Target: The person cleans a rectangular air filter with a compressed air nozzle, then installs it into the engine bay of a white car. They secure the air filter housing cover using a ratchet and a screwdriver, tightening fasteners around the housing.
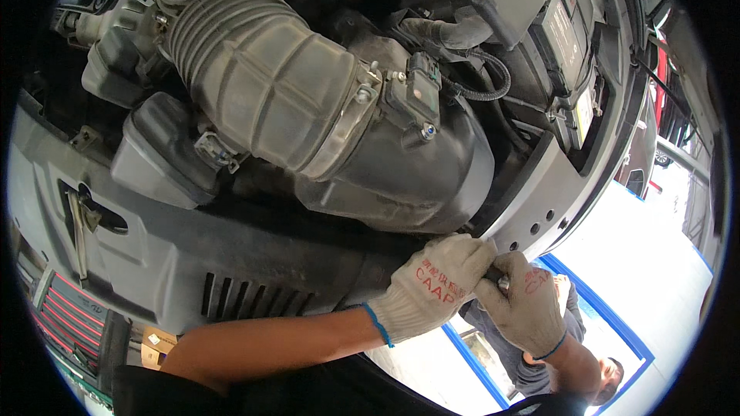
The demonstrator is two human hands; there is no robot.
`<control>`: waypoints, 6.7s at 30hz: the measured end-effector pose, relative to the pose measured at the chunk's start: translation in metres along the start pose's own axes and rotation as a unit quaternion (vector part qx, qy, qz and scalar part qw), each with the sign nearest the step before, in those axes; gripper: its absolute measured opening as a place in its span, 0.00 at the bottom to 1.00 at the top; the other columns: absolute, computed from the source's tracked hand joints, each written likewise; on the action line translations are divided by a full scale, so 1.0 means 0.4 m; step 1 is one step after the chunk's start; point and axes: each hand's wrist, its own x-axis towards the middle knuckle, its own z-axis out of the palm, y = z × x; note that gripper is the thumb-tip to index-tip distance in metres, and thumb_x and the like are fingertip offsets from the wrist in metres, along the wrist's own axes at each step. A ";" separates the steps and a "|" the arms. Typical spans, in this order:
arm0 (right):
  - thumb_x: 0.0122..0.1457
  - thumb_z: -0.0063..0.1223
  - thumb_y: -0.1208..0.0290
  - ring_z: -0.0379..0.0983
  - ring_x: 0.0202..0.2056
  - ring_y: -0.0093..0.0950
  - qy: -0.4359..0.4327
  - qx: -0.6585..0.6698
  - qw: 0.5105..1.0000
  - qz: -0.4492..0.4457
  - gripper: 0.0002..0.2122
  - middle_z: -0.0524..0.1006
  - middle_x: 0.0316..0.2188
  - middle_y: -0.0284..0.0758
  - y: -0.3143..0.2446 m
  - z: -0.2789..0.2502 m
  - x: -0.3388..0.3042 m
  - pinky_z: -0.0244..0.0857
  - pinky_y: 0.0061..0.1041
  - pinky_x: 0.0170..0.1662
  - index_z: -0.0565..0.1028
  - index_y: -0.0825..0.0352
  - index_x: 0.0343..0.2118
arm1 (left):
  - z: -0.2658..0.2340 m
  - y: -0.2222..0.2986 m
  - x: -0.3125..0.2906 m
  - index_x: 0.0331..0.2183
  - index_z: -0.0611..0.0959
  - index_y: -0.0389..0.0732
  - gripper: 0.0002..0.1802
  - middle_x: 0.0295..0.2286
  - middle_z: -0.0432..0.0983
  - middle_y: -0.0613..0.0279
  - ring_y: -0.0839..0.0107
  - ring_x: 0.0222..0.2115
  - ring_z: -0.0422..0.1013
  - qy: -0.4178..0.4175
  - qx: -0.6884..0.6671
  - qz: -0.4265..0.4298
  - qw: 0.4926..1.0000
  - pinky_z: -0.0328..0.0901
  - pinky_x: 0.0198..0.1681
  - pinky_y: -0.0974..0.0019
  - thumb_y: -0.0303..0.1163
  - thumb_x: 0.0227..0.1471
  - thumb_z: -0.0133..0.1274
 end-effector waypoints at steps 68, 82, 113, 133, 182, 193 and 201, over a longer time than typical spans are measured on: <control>0.58 0.65 0.58 0.79 0.27 0.32 0.060 -0.353 0.911 -0.205 0.17 0.79 0.22 0.35 -0.043 -0.081 -0.024 0.73 0.34 0.39 0.77 0.68 0.39 | 0.004 -0.016 -0.024 0.60 0.69 0.26 0.33 0.41 0.74 0.46 0.56 0.40 0.76 0.018 0.171 0.030 0.985 0.78 0.38 0.63 0.27 0.56 0.61; 0.64 0.61 0.57 0.81 0.32 0.36 -0.067 -0.313 0.938 -0.133 0.17 0.79 0.32 0.41 -0.052 -0.100 0.003 0.74 0.36 0.43 0.78 0.68 0.42 | 0.010 -0.010 -0.032 0.58 0.71 0.28 0.30 0.40 0.74 0.49 0.60 0.39 0.76 0.063 0.203 0.028 0.977 0.77 0.37 0.65 0.29 0.57 0.59; 0.57 0.67 0.64 0.79 0.46 0.41 0.036 -0.364 0.917 -0.160 0.21 0.82 0.36 0.42 -0.060 -0.069 -0.015 0.67 0.44 0.60 0.75 0.71 0.50 | -0.009 0.005 -0.029 0.56 0.73 0.28 0.27 0.38 0.74 0.53 0.63 0.35 0.77 0.027 0.249 0.001 0.968 0.76 0.30 0.70 0.30 0.58 0.56; 0.60 0.65 0.62 0.81 0.42 0.38 0.146 -0.478 0.818 -0.286 0.19 0.82 0.31 0.37 -0.071 -0.092 -0.001 0.65 0.43 0.59 0.76 0.67 0.50 | -0.008 0.006 -0.025 0.55 0.75 0.29 0.26 0.35 0.75 0.57 0.70 0.32 0.76 0.045 0.293 0.006 0.955 0.75 0.28 0.72 0.34 0.60 0.55; 0.57 0.65 0.59 0.74 0.53 0.34 -0.034 -0.289 0.957 -0.022 0.19 0.82 0.38 0.33 -0.059 -0.063 -0.004 0.69 0.40 0.56 0.78 0.63 0.48 | -0.006 0.003 -0.017 0.57 0.71 0.26 0.30 0.41 0.76 0.52 0.65 0.39 0.78 0.051 0.259 0.003 0.964 0.77 0.34 0.68 0.30 0.56 0.56; 0.57 0.69 0.59 0.82 0.38 0.36 -0.034 -0.222 0.974 -0.003 0.20 0.82 0.31 0.40 -0.044 -0.038 -0.039 0.70 0.36 0.53 0.76 0.66 0.45 | -0.017 0.011 -0.025 0.59 0.70 0.25 0.31 0.47 0.76 0.46 0.62 0.44 0.78 0.023 0.240 0.002 0.970 0.79 0.39 0.67 0.28 0.56 0.55; 0.56 0.66 0.52 0.77 0.48 0.36 -0.029 -0.275 0.961 -0.017 0.23 0.81 0.41 0.41 -0.051 -0.068 -0.002 0.69 0.37 0.53 0.77 0.66 0.46 | 0.000 0.000 -0.039 0.61 0.67 0.23 0.34 0.50 0.75 0.40 0.56 0.46 0.78 0.035 0.248 0.012 0.968 0.79 0.42 0.65 0.28 0.57 0.55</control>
